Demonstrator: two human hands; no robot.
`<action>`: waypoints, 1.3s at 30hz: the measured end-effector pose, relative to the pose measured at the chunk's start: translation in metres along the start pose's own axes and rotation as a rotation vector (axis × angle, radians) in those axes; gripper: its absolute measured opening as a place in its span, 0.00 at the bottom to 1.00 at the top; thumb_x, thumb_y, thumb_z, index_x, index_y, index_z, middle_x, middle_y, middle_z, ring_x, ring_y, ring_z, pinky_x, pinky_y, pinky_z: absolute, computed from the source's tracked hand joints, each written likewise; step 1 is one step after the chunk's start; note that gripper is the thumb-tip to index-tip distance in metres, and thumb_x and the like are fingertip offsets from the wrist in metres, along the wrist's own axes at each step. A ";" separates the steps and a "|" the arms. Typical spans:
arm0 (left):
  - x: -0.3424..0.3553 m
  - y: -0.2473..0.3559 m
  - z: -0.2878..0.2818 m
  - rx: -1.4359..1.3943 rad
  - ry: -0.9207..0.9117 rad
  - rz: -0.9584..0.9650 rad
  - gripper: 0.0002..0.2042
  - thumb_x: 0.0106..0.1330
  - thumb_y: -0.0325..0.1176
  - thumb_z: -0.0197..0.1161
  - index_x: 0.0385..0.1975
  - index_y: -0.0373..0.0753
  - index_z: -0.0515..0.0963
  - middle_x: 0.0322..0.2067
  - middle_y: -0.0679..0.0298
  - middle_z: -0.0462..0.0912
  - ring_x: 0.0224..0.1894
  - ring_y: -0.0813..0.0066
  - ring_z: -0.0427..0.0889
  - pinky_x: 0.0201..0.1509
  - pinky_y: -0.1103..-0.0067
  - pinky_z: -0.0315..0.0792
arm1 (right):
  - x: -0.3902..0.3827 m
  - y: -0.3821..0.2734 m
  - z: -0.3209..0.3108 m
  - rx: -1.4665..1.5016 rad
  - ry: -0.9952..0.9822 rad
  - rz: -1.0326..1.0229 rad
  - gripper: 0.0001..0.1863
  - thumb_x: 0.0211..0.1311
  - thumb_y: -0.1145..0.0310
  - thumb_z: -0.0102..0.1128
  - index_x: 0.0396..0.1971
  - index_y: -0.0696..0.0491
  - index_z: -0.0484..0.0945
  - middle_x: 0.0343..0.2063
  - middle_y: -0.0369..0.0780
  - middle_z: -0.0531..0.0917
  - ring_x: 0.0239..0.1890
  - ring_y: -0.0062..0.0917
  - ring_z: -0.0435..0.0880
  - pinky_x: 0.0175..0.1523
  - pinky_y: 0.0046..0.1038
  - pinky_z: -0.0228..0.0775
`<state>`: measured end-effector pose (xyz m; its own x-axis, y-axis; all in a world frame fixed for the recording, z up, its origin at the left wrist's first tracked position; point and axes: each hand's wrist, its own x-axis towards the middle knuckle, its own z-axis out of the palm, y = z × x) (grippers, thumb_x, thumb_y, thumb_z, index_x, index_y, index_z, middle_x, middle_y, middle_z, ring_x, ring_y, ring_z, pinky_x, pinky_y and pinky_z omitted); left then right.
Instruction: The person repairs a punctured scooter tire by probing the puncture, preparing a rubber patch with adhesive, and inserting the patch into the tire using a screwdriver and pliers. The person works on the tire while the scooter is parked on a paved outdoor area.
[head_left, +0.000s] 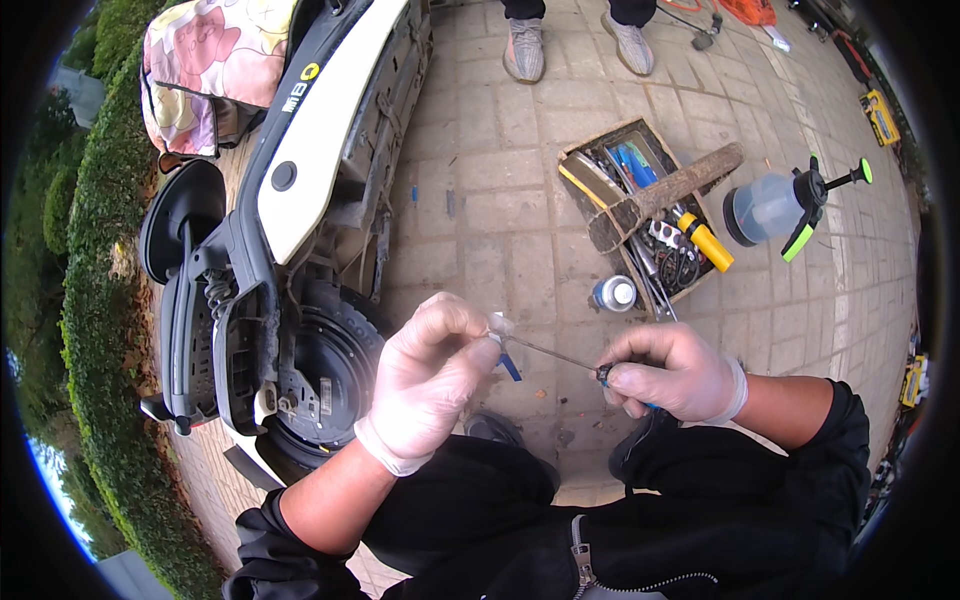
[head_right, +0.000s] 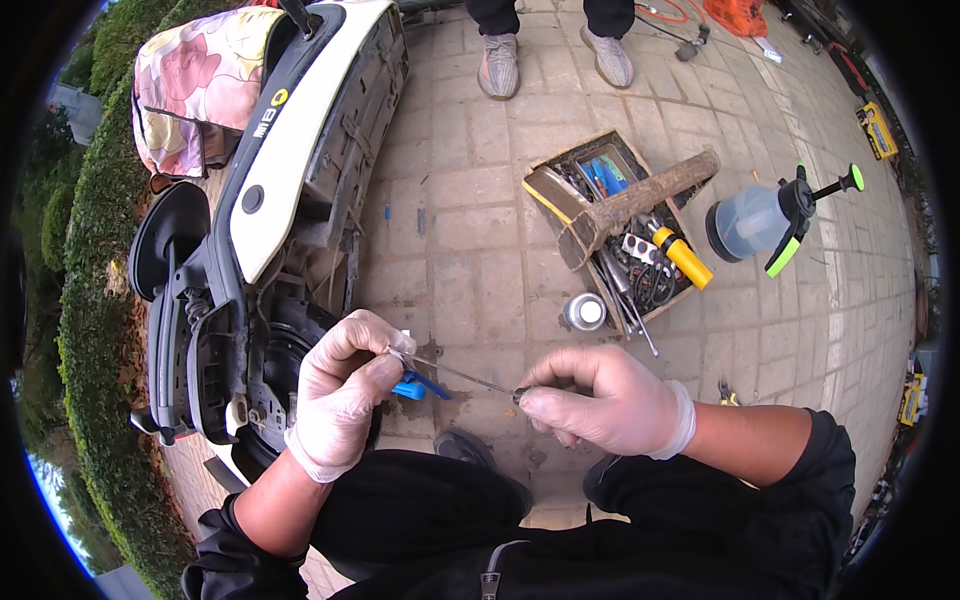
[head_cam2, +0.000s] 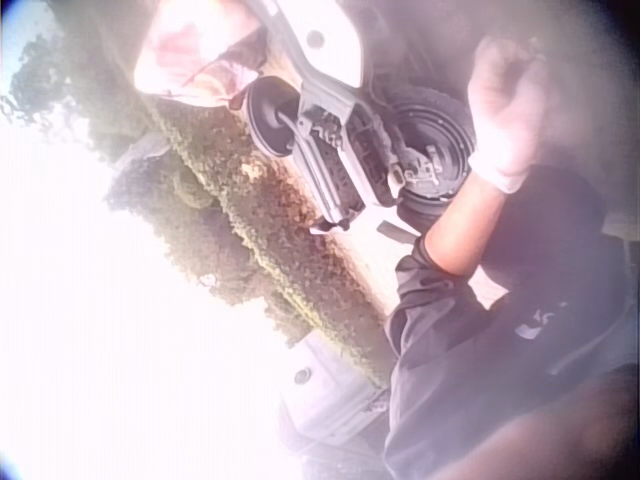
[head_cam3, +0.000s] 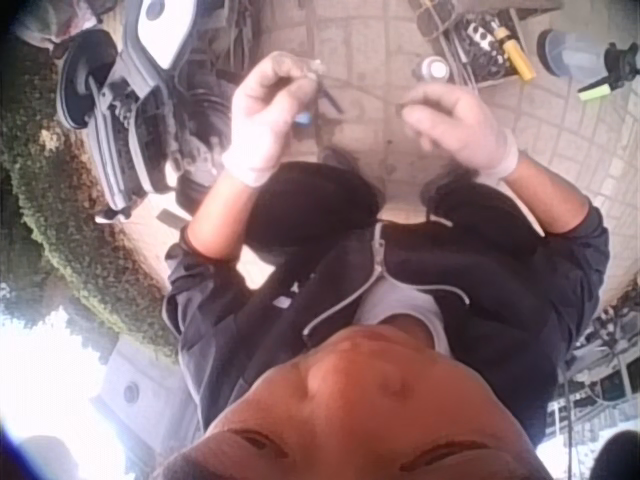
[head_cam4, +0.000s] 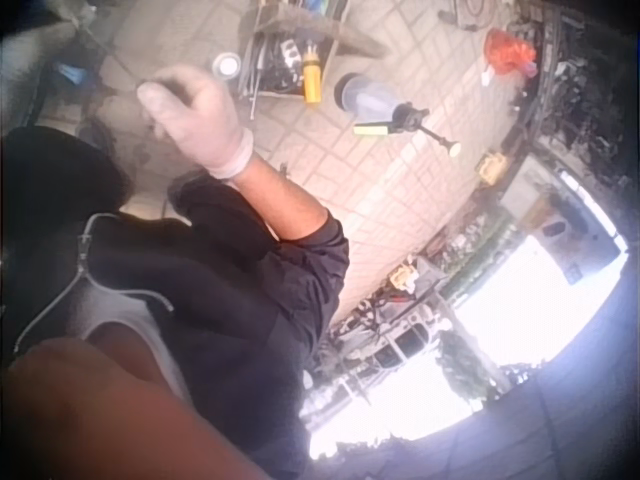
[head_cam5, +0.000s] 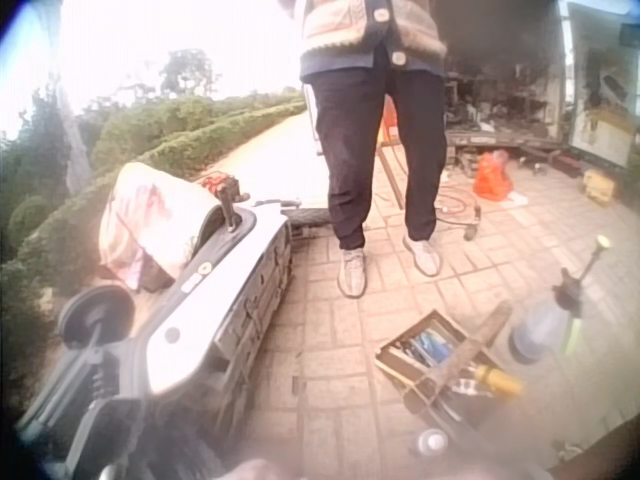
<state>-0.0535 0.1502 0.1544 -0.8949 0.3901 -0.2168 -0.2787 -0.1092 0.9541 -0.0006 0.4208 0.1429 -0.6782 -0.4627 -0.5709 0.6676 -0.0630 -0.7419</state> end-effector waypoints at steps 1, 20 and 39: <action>0.000 0.000 0.000 0.008 -0.002 0.009 0.06 0.67 0.17 0.60 0.36 0.38 0.76 0.38 0.69 0.74 0.32 0.84 0.75 0.35 0.85 0.73 | 0.000 0.000 -0.001 0.012 -0.010 0.000 0.16 0.70 0.63 0.62 0.46 0.60 0.79 0.30 0.36 0.82 0.28 0.14 0.77 0.33 0.19 0.70; 0.006 -0.004 0.010 0.066 0.027 0.151 0.07 0.63 0.16 0.59 0.34 0.38 0.77 0.38 0.66 0.76 0.37 0.81 0.75 0.42 0.82 0.72 | 0.008 0.001 0.001 -0.428 0.146 -0.481 0.14 0.64 0.67 0.68 0.44 0.60 0.81 0.33 0.39 0.86 0.35 0.17 0.83 0.42 0.23 0.76; 0.005 -0.004 0.008 -0.055 0.047 0.122 0.08 0.68 0.17 0.61 0.41 0.38 0.79 0.43 0.67 0.81 0.46 0.81 0.78 0.55 0.82 0.72 | 0.009 0.002 0.000 -0.373 0.132 -0.405 0.13 0.64 0.66 0.67 0.40 0.60 0.81 0.31 0.38 0.85 0.32 0.18 0.81 0.39 0.23 0.74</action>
<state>-0.0541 0.1595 0.1515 -0.9381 0.3283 -0.1105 -0.1847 -0.2040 0.9614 -0.0048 0.4163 0.1364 -0.9063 -0.3506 -0.2360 0.2085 0.1150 -0.9712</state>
